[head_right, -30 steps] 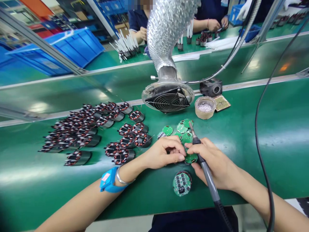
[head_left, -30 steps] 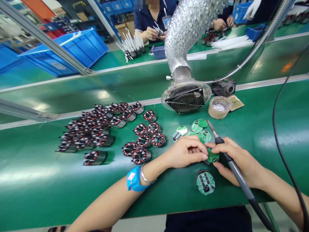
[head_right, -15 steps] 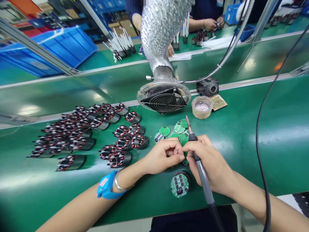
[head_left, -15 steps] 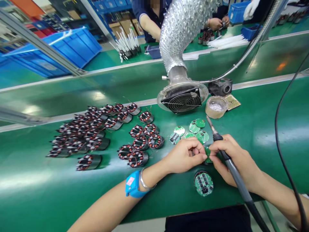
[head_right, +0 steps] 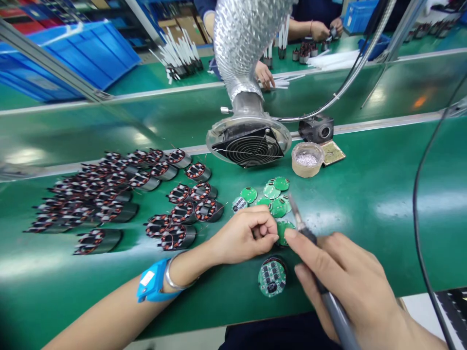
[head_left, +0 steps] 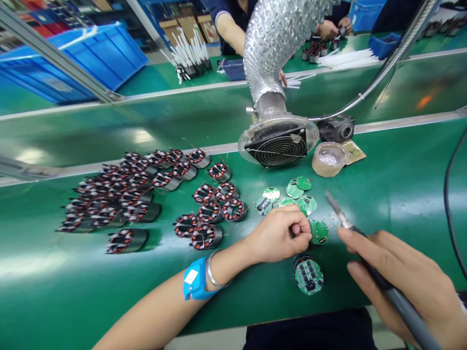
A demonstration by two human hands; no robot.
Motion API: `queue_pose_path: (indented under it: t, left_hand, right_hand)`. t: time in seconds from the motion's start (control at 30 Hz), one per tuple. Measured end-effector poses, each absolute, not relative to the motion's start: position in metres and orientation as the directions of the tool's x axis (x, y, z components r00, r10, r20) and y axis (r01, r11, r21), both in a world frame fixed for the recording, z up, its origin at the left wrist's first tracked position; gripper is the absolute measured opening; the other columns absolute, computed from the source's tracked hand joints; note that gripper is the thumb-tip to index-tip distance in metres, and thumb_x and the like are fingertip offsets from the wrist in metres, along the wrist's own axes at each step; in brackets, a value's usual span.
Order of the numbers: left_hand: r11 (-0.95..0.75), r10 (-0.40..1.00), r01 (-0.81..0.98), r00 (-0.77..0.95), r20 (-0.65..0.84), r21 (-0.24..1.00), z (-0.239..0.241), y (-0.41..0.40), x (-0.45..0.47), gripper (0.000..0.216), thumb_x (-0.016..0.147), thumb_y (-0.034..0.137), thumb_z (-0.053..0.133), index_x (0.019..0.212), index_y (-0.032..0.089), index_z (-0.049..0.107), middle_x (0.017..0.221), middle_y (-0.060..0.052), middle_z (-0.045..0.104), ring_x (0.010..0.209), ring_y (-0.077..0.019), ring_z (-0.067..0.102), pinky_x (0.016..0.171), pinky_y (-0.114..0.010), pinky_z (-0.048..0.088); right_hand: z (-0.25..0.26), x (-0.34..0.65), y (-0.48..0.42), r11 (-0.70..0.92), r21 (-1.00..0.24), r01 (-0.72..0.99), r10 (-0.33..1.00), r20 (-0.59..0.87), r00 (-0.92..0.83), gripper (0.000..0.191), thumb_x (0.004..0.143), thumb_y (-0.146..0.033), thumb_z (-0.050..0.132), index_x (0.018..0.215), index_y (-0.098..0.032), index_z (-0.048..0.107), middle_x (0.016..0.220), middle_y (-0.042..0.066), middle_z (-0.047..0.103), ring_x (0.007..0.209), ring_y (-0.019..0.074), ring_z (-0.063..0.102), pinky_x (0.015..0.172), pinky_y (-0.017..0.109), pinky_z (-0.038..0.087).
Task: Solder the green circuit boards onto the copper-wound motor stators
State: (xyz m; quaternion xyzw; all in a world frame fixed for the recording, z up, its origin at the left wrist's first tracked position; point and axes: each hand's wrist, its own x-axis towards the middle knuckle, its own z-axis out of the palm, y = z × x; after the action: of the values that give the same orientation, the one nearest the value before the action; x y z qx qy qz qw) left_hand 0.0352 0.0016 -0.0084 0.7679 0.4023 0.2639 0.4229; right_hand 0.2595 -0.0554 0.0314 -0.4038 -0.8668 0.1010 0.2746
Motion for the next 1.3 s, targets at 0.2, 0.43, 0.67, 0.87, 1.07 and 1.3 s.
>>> queue_pose_path:
  t: [0.2, 0.43, 0.67, 0.87, 1.07, 1.3]
  left_hand:
    - [-0.381, 0.841, 0.415, 0.527, 0.123, 0.826, -0.009, 0.001, 0.036, 0.011, 0.069, 0.005, 0.060, 0.064, 0.015, 0.059, 0.062, 0.003, 0.050, 0.058, -0.0075, 0.046, 0.053, -0.017, 0.037]
    - [-0.408, 0.834, 0.418, 0.532, 0.145, 0.812, -0.009, 0.000, 0.037, 0.011, 0.068, 0.004, 0.059, 0.064, 0.015, 0.059, 0.062, 0.004, 0.050, 0.057, -0.0074, 0.045, 0.053, -0.017, 0.037]
    - [-0.437, 0.824, 0.419, 0.541, 0.168, 0.796, -0.009, 0.001, 0.036, 0.012, 0.068, 0.004, 0.058, 0.063, 0.015, 0.057, 0.061, 0.003, 0.049, 0.057, -0.0080, 0.046, 0.052, -0.018, 0.036]
    - [-0.432, 0.830, 0.428, 0.534, 0.163, 0.794, -0.010, -0.001, 0.038, 0.012, 0.069, 0.005, 0.057, 0.063, 0.015, 0.057, 0.062, 0.003, 0.050, 0.057, -0.0083, 0.046, 0.052, -0.018, 0.037]
    - [-0.434, 0.834, 0.443, 0.527, 0.164, 0.784, -0.010, -0.001, 0.039, 0.012, 0.068, 0.005, 0.057, 0.063, 0.016, 0.057, 0.062, 0.003, 0.050, 0.057, -0.0086, 0.046, 0.052, -0.018, 0.037]
    - [-0.434, 0.834, 0.439, 0.525, 0.168, 0.787, -0.008, 0.000, 0.038, 0.013, 0.067, 0.004, 0.058, 0.062, 0.015, 0.056, 0.061, 0.003, 0.049, 0.057, -0.0083, 0.045, 0.052, -0.018, 0.036]
  right_hand:
    - [0.030, 0.247, -0.080, 0.650, -0.338, 0.681, 0.740, 0.488, -0.464, 0.034, 0.083, -0.011, 0.055, 0.116, -0.017, 0.063, 0.072, 0.005, 0.065, 0.061, 0.0176, 0.062, 0.055, 0.032, 0.053]
    - [0.027, 0.238, -0.080, 0.700, -0.238, 0.674, 0.685, 0.493, -0.537, 0.029, 0.080, -0.009, 0.053, 0.107, -0.013, 0.063, 0.063, 0.003, 0.062, 0.054, 0.0169, 0.059, 0.050, 0.033, 0.051]
    - [0.033, 0.232, -0.081, 0.694, -0.204, 0.690, 0.694, 0.448, -0.565, 0.029, 0.079, -0.010, 0.053, 0.107, -0.014, 0.062, 0.061, 0.002, 0.061, 0.052, 0.0174, 0.057, 0.048, 0.034, 0.050]
    - [0.032, 0.230, -0.082, 0.692, -0.165, 0.702, 0.684, 0.460, -0.566, 0.031, 0.076, -0.009, 0.052, 0.104, -0.014, 0.062, 0.060, 0.001, 0.060, 0.052, 0.0183, 0.059, 0.049, 0.035, 0.051]
    - [0.033, 0.231, -0.079, 0.724, -0.164, 0.670, 0.664, 0.427, -0.614, 0.028, 0.076, -0.009, 0.050, 0.100, -0.015, 0.063, 0.060, 0.001, 0.061, 0.051, 0.0178, 0.058, 0.046, 0.034, 0.049]
    - [0.034, 0.243, -0.081, 0.703, -0.213, 0.679, 0.669, 0.524, -0.528, 0.028, 0.080, -0.009, 0.055, 0.106, -0.017, 0.065, 0.064, 0.003, 0.065, 0.054, 0.0169, 0.060, 0.049, 0.033, 0.049]
